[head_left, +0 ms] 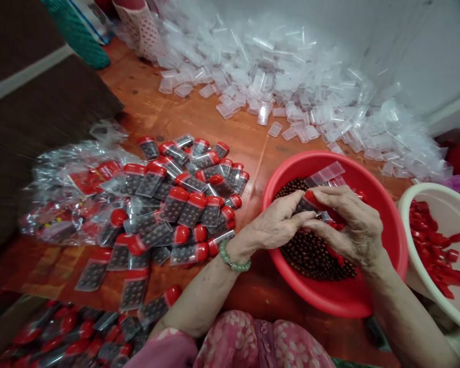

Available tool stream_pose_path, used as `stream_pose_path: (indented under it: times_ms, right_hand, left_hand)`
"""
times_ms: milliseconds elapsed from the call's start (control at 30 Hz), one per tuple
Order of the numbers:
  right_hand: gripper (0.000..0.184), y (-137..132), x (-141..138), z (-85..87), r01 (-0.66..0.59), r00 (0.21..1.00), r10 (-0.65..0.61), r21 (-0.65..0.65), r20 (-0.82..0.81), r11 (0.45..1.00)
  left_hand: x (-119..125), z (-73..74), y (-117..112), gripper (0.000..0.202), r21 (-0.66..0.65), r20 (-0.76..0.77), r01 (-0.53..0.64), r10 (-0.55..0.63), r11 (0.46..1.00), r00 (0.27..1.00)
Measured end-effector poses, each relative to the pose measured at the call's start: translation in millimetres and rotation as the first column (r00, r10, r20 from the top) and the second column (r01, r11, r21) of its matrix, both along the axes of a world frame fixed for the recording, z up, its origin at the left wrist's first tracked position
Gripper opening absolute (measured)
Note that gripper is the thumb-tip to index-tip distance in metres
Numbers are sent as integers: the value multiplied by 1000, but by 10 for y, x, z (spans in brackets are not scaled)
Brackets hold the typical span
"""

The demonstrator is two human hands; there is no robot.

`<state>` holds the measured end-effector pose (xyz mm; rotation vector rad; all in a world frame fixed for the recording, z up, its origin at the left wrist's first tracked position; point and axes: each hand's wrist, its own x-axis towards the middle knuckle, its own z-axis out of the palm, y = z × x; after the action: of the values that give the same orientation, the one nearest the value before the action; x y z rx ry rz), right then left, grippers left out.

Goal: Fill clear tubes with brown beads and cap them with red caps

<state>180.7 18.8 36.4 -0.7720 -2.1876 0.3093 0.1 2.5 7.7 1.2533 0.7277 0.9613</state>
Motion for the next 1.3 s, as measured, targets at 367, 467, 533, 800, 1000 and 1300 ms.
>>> stream_pose_path:
  times_ms: [367, 467, 533, 800, 1000, 1300]
  right_hand:
    - [24, 57, -12, -6, -22, 999, 21, -23, -34, 1000]
    - [29, 48, 42, 49, -32, 999, 31, -112, -11, 993]
    - [43, 32, 98, 82, -24, 1000, 27, -235, 9, 972]
    - [32, 56, 234, 98, 38, 969, -161, -529, -188, 848]
    - [29, 53, 217, 105, 75, 930, -228, -457, -289, 886]
    - [55, 35, 201, 26, 45, 999, -41, -137, 30, 990]
  left_hand:
    - [17, 17, -21, 26, -89, 15, 23, -21, 996, 1000]
    - [21, 26, -8, 40, -152, 126, 33, -14, 988, 992]
    - [30, 25, 7, 46, -195, 213, 22, 21, 981, 977]
    - [84, 7, 47, 51, -297, 308, -38, 134, 954, 942]
    - [78, 36, 24, 44, -171, 202, -56, 91, 984, 975]
    - [38, 58, 13, 27, -148, 157, 19, 5, 989, 988]
